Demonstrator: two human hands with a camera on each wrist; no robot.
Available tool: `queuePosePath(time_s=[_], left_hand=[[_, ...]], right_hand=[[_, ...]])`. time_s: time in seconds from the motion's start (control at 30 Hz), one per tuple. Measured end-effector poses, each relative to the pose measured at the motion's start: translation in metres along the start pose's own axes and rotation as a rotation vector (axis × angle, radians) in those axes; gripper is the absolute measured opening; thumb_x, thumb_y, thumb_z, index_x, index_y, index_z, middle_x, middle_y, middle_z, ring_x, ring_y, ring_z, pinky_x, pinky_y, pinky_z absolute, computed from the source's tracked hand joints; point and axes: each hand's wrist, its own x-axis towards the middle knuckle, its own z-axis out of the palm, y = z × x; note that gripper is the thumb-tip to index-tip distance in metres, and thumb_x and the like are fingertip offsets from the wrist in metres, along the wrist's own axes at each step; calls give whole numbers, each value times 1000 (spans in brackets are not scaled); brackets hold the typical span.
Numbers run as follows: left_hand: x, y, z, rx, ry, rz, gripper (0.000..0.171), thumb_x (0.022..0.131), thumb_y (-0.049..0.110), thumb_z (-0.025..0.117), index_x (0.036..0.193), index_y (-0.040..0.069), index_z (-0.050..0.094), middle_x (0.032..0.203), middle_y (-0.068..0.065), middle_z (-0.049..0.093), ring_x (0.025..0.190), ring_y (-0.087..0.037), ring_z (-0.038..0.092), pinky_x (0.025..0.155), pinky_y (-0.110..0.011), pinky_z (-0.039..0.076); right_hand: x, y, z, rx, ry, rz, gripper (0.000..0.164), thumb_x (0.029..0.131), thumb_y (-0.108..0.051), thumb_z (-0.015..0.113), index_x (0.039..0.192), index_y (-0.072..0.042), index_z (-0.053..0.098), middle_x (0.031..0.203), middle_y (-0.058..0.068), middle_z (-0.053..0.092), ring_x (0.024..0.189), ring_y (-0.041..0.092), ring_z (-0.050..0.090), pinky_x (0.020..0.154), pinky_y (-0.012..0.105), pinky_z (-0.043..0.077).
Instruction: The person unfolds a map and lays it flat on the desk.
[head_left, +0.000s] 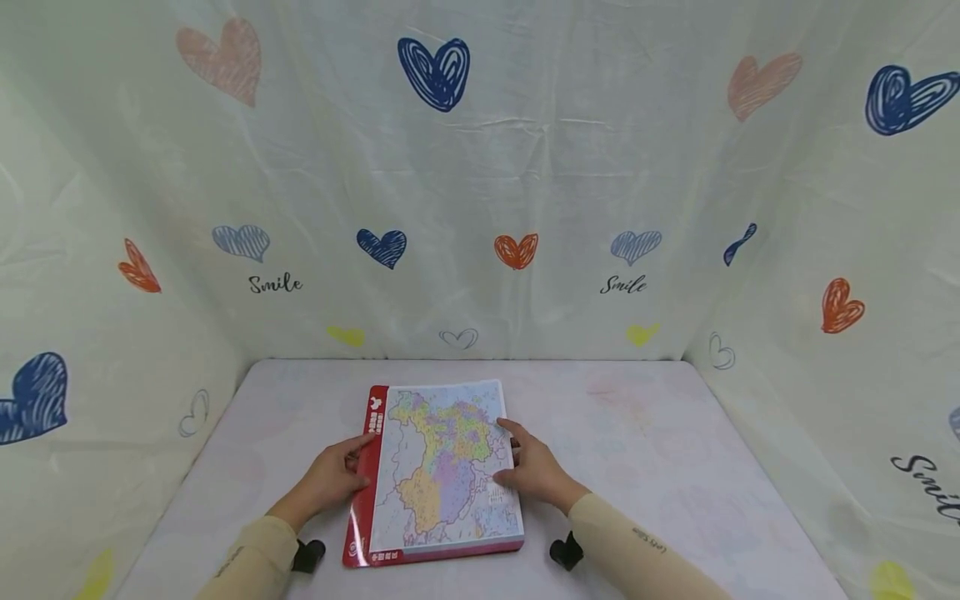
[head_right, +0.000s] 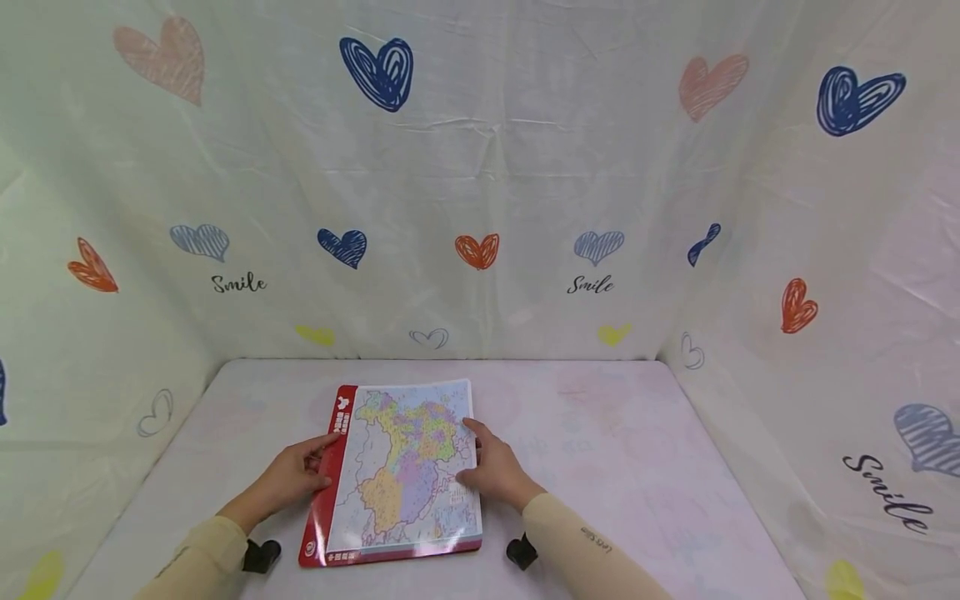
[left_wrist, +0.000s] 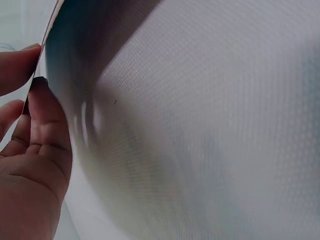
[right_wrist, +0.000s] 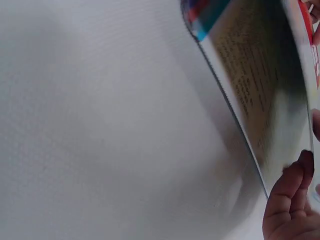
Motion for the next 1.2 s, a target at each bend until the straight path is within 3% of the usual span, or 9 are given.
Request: queuePosePath(time_s=[0.13, 0.23, 0.67, 1.2], left_hand=[[1, -1, 0, -22, -5, -8, 76, 79, -6, 78, 147, 0, 45, 105, -12, 58, 80, -20, 60, 65, -35, 59], [0, 0, 0, -32, -3, -12, 77, 78, -6, 78, 147, 0, 45, 106, -12, 55, 78, -21, 60, 64, -35, 59], [-2, 4, -2, -27, -13, -11, 76, 78, -7, 78, 147, -1, 45, 104, -11, 57, 81, -20, 59, 66, -35, 59], [-2, 4, -3, -21, -20, -3, 76, 78, -7, 78, 146, -2, 46, 101, -11, 57, 81, -21, 57, 65, -34, 59]], right_hand=[[3, 1, -1, 114, -60, 11, 91, 78, 2, 80, 155, -9, 32, 106, 9, 65, 85, 19, 64, 71, 31, 55], [4, 1, -1, 144, -77, 19, 91, 79, 4, 79, 155, -10, 32, 109, 8, 66, 87, 19, 64, 74, 32, 56], [1, -8, -4, 187, -83, 24, 91, 79, 6, 78, 156, -11, 31, 112, 12, 64, 87, 22, 64, 74, 36, 58], [4, -6, -6, 151, -76, 30, 90, 79, 3, 80, 155, -13, 35, 110, 9, 64, 86, 21, 63, 73, 34, 56]])
